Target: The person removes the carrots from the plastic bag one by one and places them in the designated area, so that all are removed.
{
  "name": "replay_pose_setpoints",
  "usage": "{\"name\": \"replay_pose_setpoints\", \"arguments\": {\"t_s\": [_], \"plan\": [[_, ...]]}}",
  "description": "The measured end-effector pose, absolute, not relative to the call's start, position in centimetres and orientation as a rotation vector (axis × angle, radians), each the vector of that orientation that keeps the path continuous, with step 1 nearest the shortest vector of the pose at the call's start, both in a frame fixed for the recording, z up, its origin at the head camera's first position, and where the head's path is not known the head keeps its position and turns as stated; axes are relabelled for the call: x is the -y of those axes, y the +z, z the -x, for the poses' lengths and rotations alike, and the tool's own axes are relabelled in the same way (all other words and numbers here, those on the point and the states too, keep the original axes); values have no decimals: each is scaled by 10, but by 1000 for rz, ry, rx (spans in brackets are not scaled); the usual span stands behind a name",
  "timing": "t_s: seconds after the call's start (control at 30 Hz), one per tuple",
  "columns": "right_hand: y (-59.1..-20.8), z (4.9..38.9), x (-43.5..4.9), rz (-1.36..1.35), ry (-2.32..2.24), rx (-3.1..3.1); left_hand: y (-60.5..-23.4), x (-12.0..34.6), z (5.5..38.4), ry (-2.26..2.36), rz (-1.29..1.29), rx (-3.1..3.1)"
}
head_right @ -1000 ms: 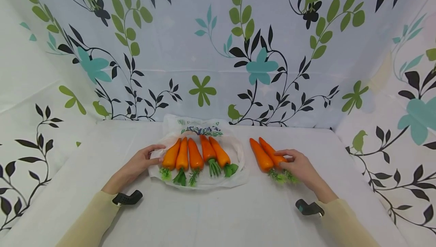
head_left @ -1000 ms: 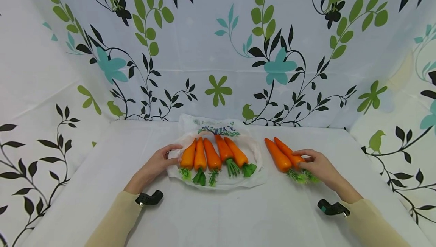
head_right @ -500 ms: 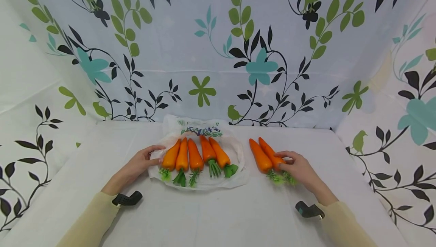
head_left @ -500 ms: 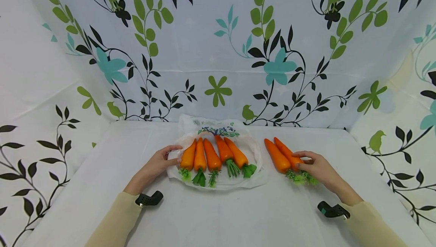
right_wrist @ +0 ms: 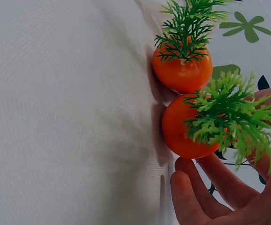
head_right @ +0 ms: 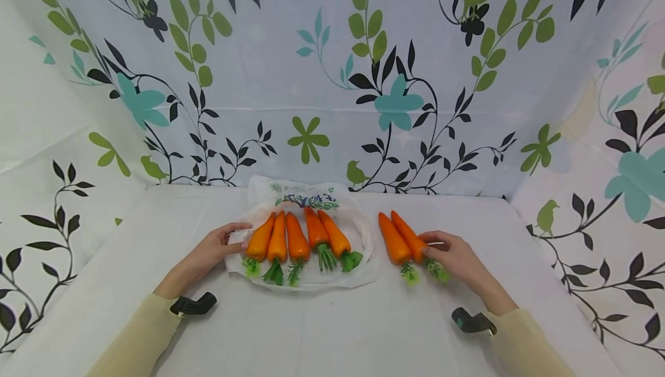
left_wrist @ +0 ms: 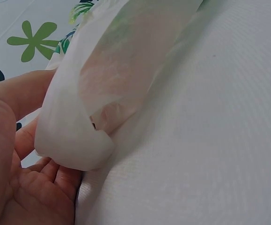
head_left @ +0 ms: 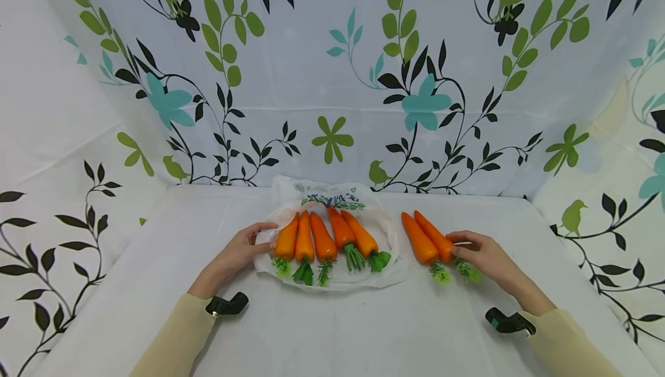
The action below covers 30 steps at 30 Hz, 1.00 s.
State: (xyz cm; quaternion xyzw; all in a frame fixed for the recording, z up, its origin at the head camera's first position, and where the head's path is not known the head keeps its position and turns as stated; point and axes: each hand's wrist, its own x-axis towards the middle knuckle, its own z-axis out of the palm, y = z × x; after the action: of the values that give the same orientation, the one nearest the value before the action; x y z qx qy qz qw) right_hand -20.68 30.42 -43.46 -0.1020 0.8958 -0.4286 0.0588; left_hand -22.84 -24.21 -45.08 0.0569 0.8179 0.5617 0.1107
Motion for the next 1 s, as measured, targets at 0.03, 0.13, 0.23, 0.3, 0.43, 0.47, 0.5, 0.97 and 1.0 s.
{"name": "replay_pose_setpoints", "arguments": {"t_s": [0.03, 0.13, 0.23, 0.3, 0.43, 0.47, 0.5, 0.97, 1.0], "plan": [[-434, 207, -304, 313, -1299, -2715, -455, 244, 231, 1651, -163, -2404], [-432, 206, -304, 322, -1301, -2717, -461, 246, 234, 1648, -172, -2411], [-428, 205, -304, 326, -1287, -2730, -462, 246, 234, 1653, -184, -2410], [-426, 204, -304, 328, -1277, -2745, -461, 246, 234, 1654, -185, -2411], [-422, 204, -304, 338, -1281, -2757, -460, 245, 234, 1648, -187, -2412], [-421, 205, -304, 342, -1287, -2755, -460, 244, 234, 1647, -185, -2412], [-421, 205, -304, 347, -1291, -2754, -460, 244, 234, 1645, -189, -2411], [-407, 204, -292, 381, -1281, -2780, -462, 245, 233, 1685, -223, -2393], [-406, 204, -290, 384, -1277, -2781, -462, 246, 233, 1683, -224, -2396]]}}
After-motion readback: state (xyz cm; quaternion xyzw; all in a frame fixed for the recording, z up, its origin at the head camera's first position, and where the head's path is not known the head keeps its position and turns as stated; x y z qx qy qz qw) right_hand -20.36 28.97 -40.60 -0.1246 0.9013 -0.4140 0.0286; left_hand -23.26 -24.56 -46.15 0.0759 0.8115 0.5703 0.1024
